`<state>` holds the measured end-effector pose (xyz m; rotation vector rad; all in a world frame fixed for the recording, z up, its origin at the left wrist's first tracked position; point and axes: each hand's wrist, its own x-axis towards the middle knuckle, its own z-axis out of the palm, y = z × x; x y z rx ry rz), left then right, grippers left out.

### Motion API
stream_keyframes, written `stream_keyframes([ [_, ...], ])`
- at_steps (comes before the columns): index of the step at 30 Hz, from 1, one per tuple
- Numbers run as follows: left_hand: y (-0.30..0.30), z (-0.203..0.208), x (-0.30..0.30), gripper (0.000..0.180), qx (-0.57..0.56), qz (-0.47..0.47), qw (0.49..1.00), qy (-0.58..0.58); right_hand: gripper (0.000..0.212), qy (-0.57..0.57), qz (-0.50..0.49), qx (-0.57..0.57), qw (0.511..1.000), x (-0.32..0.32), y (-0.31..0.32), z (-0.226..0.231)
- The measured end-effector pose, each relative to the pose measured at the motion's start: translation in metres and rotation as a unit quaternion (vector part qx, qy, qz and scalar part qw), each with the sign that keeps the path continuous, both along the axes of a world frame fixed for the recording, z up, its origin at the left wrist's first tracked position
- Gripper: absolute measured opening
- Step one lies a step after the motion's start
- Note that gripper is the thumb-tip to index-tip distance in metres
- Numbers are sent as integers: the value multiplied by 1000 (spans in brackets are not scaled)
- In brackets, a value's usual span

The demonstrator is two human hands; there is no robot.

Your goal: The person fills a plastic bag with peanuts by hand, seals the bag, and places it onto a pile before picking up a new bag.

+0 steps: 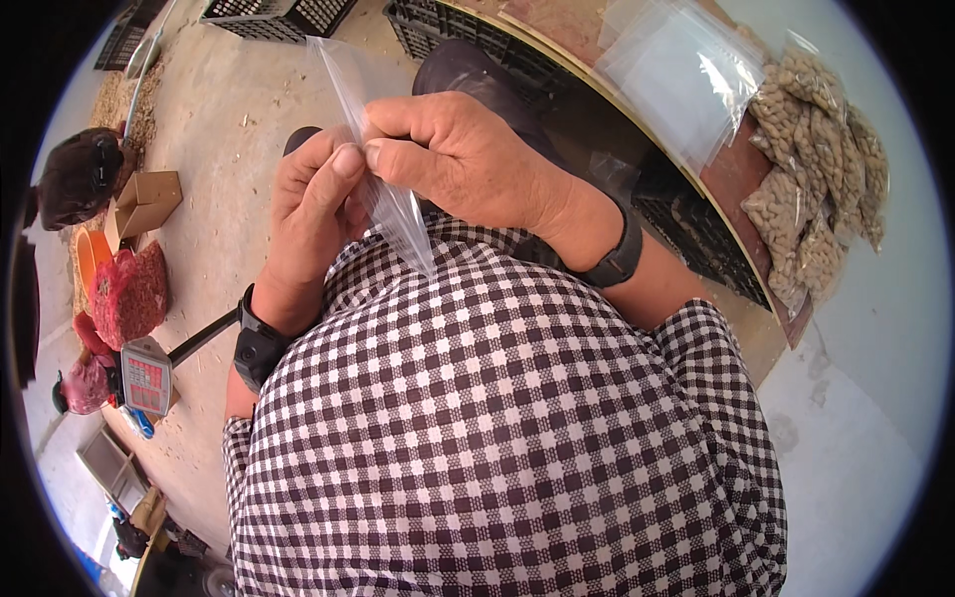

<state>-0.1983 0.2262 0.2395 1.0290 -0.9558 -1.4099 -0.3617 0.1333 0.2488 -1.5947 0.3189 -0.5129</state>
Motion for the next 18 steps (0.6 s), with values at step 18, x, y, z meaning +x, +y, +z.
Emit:
stream_keyframes([
  [18,2,-3,-5,37,-86,21,996,-14,23,-11,5,-14,1000,-6,4,5],
])
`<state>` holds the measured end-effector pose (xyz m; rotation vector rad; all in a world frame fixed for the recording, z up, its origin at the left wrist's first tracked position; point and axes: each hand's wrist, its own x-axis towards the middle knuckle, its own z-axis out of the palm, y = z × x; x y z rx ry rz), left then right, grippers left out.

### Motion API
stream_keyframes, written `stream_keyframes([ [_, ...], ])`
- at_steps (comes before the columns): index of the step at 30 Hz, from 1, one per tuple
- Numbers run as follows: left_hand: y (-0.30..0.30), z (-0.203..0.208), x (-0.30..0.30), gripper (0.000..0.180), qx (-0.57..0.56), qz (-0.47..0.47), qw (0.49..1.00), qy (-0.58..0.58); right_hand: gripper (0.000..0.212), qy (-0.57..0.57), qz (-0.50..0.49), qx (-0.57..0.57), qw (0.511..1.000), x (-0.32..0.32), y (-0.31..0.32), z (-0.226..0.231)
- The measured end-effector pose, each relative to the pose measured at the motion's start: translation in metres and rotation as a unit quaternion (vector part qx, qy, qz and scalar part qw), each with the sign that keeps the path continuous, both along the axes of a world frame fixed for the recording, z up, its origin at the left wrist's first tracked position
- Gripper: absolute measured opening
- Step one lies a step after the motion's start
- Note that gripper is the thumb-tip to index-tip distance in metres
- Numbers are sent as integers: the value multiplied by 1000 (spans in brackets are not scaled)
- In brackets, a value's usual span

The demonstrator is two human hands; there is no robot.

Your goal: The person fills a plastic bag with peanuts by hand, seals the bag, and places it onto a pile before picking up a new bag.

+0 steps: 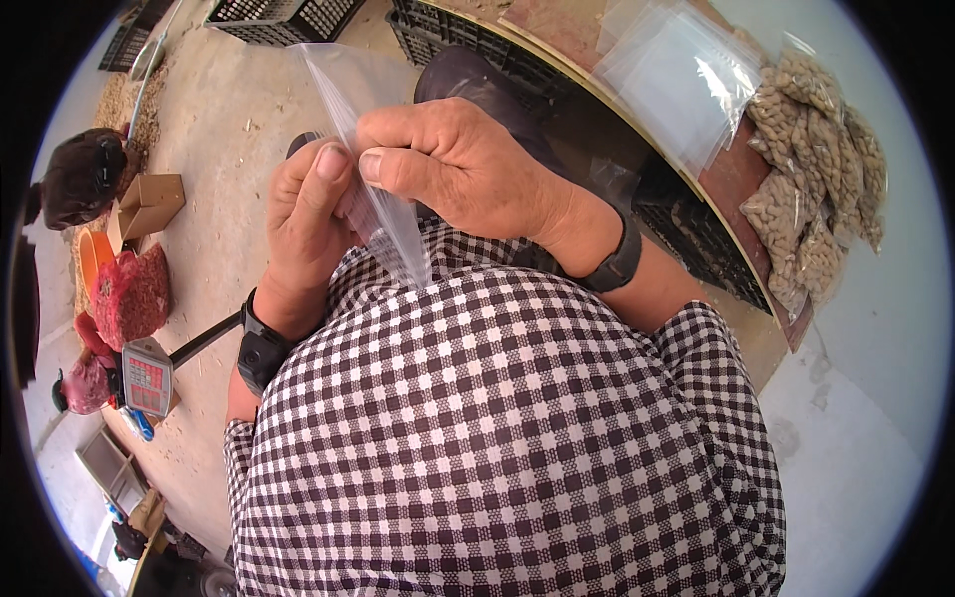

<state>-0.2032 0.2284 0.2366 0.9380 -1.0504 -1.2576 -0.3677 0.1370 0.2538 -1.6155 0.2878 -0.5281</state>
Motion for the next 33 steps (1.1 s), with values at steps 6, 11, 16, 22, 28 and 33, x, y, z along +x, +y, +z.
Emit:
stream_keyframes([
  [6,-2,2,-1,35,51,89,967,232,25,-100,5,174,980,-1,-4,-4],
  [11,3,-3,11,29,43,59,986,149,24,-60,0,158,986,-1,-4,5],
  [16,7,-5,28,22,32,136,985,102,23,-7,-101,90,991,-12,-12,-3],
  [22,11,-9,35,30,25,189,974,125,19,42,-120,57,990,-27,-21,-15],
  [28,6,-14,31,30,32,215,975,42,17,51,-112,56,991,-20,-18,-18],
  [33,11,-14,36,30,19,220,974,44,16,66,-84,48,993,-21,-17,-15],
])
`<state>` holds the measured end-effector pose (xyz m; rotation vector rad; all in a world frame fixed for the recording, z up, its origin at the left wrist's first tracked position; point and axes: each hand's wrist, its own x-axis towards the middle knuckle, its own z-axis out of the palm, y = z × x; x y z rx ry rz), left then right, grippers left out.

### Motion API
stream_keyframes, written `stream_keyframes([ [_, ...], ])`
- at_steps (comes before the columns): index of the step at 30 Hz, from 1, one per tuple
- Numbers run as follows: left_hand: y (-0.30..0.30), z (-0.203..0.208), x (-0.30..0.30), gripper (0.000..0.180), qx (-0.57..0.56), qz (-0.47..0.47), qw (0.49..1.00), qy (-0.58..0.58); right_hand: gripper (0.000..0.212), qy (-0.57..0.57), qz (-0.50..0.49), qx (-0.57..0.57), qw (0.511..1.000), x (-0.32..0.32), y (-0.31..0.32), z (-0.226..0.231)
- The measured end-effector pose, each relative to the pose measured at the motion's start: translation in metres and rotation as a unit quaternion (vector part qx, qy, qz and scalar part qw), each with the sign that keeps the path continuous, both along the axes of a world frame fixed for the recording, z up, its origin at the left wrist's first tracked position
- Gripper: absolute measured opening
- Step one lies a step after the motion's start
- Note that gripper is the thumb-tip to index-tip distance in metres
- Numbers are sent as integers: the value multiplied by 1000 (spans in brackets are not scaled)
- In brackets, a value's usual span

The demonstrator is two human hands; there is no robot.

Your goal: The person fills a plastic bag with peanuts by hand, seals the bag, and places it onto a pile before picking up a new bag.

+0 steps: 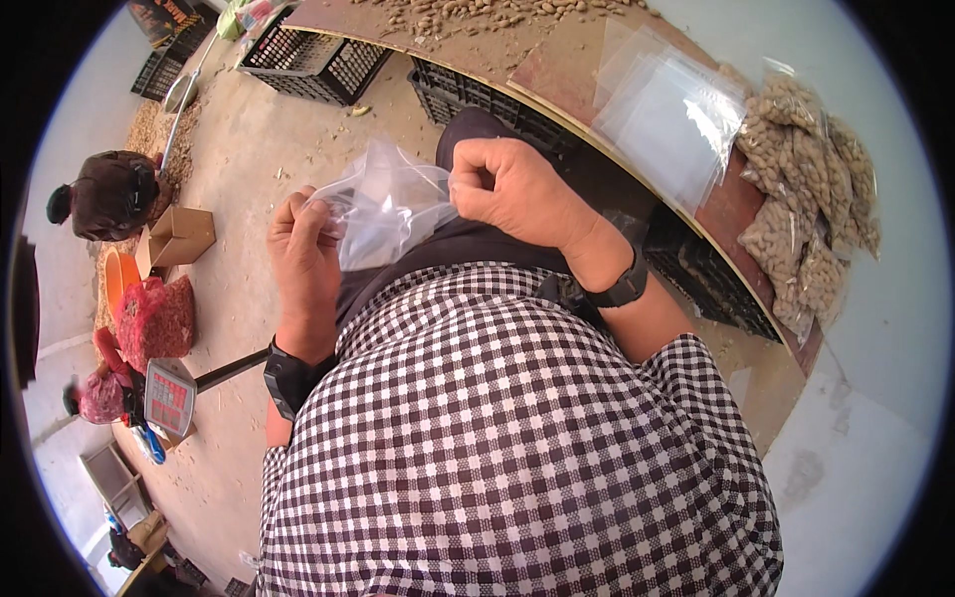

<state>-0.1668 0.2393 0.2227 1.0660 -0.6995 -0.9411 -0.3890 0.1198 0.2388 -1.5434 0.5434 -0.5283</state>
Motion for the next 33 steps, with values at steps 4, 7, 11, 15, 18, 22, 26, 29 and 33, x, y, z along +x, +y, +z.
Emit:
stream_keyframes([
  [4,8,-1,5,31,-33,-10,999,-24,20,25,-32,-56,998,-5,3,5],
  [7,14,3,4,29,-47,-1,998,-50,21,55,-10,-71,996,-8,7,9],
  [11,20,16,1,32,-51,28,991,-119,22,64,-46,-132,988,-10,14,17],
  [15,30,19,11,31,-54,54,971,-227,22,95,-57,-213,971,-9,25,33],
  [18,36,29,11,29,-58,55,956,-283,23,110,-55,-212,970,-9,30,43],
  [22,45,39,6,25,-29,23,971,-235,20,39,-57,-158,985,-5,29,32],
  [26,47,36,-2,18,1,34,981,-194,21,11,-6,-103,995,7,38,33],
  [29,45,38,-4,18,1,71,981,-180,19,3,11,-98,995,10,40,34],
  [33,47,36,1,28,7,66,983,-172,10,-24,6,-77,997,15,45,37],
])
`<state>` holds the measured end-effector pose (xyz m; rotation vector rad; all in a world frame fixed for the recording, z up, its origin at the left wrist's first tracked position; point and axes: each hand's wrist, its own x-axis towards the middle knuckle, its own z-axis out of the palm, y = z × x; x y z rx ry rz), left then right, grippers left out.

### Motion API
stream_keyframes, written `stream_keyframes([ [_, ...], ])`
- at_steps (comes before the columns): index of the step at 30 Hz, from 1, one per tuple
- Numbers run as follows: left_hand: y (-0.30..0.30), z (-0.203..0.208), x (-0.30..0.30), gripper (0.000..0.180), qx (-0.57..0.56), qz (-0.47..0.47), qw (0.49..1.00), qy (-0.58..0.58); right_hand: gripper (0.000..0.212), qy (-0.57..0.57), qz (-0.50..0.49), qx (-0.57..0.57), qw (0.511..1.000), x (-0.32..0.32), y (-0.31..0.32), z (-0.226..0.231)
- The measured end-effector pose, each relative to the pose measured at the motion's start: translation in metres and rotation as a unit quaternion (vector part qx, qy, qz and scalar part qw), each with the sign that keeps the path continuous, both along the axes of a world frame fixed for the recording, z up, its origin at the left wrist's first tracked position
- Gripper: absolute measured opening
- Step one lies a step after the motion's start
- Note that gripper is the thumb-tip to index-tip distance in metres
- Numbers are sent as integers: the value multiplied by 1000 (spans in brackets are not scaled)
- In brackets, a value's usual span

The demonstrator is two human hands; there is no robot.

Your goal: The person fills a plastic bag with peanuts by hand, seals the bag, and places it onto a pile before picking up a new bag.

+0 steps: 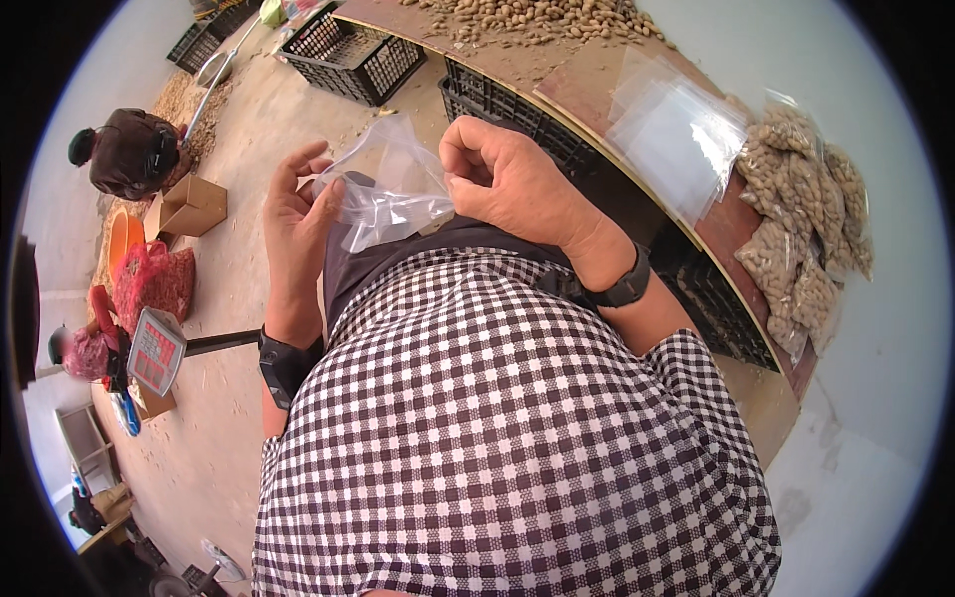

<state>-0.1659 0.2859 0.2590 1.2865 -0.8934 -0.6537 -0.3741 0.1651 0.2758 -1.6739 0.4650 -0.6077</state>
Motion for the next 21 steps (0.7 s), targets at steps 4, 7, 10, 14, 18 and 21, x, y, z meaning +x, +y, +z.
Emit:
stream_keyframes([
  [4,0,-5,2,12,7,-29,997,-75,18,91,2,-79,993,0,1,11],
  [7,-5,-6,-8,6,29,-44,989,-136,27,139,19,-121,983,1,2,12],
  [10,-6,5,-22,9,30,-56,984,-165,33,151,-18,-235,960,0,-3,4],
  [14,-5,7,-25,11,53,-66,979,-186,19,159,-22,-266,951,-4,-13,-1],
  [18,-3,0,-23,10,44,-52,982,-174,18,138,-10,-168,976,-10,-13,3],
  [21,-3,-2,-23,9,34,-35,985,-168,18,127,-18,-202,971,-13,-15,-2],
])
